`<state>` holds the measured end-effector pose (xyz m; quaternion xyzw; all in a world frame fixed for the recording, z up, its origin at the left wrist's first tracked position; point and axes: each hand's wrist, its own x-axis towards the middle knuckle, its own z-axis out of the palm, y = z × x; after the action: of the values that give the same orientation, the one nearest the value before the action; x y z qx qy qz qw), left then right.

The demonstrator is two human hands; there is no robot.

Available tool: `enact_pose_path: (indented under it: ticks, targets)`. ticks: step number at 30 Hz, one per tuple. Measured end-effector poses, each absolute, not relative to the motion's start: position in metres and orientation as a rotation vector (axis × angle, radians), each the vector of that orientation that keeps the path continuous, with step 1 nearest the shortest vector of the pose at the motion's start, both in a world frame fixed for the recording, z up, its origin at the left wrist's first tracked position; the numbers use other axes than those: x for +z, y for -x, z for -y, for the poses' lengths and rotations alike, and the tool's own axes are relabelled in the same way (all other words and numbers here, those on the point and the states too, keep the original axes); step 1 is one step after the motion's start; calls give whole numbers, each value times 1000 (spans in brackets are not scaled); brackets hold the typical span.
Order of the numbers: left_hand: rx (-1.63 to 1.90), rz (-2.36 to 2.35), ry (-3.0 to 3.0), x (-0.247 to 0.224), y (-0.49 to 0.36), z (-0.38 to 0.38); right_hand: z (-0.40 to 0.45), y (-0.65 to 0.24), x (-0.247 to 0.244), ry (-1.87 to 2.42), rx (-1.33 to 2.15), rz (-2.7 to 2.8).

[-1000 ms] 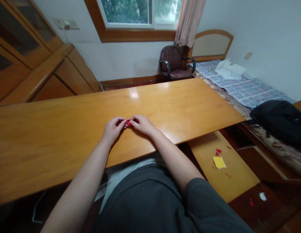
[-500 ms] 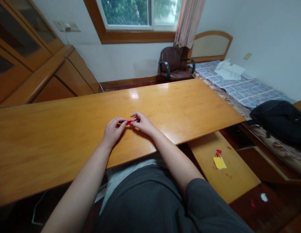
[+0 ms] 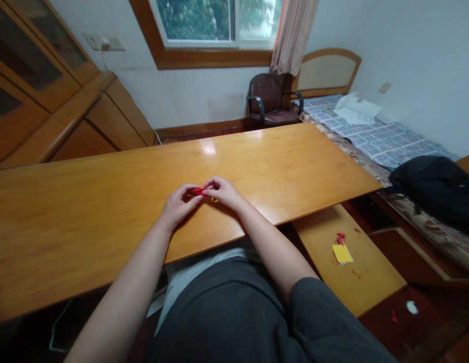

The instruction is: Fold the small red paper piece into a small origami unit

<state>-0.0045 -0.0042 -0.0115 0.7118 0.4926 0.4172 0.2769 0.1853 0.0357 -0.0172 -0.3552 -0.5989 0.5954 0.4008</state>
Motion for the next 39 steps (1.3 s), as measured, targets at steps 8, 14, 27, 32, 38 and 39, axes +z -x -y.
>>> enact_pose_path:
  ticks: [8, 14, 27, 32, 38, 39]
  targets:
    - [1047, -1277, -1969, -12, 6, 3, -35, -187, -14, 933, 1544, 1545]
    - [1037, -1277, -1994, -11, 5, 4, -35, -187, -13, 911, 1598, 1517]
    - [1125, -1404, -1831, -10, 5, 5, -34, -190, -12, 777, 1586, 1456]
    - [1168, -1387, -1737, -13, 6, 3, -32, -190, -11, 758, 1627, 1436]
    - [1201, -1327, -1660, -19, 8, 0, -33, -189, -14, 773, 1605, 1424]
    - [1200, -1318, -1649, -20, 9, -1, -33, -189, -15, 780, 1606, 1425]
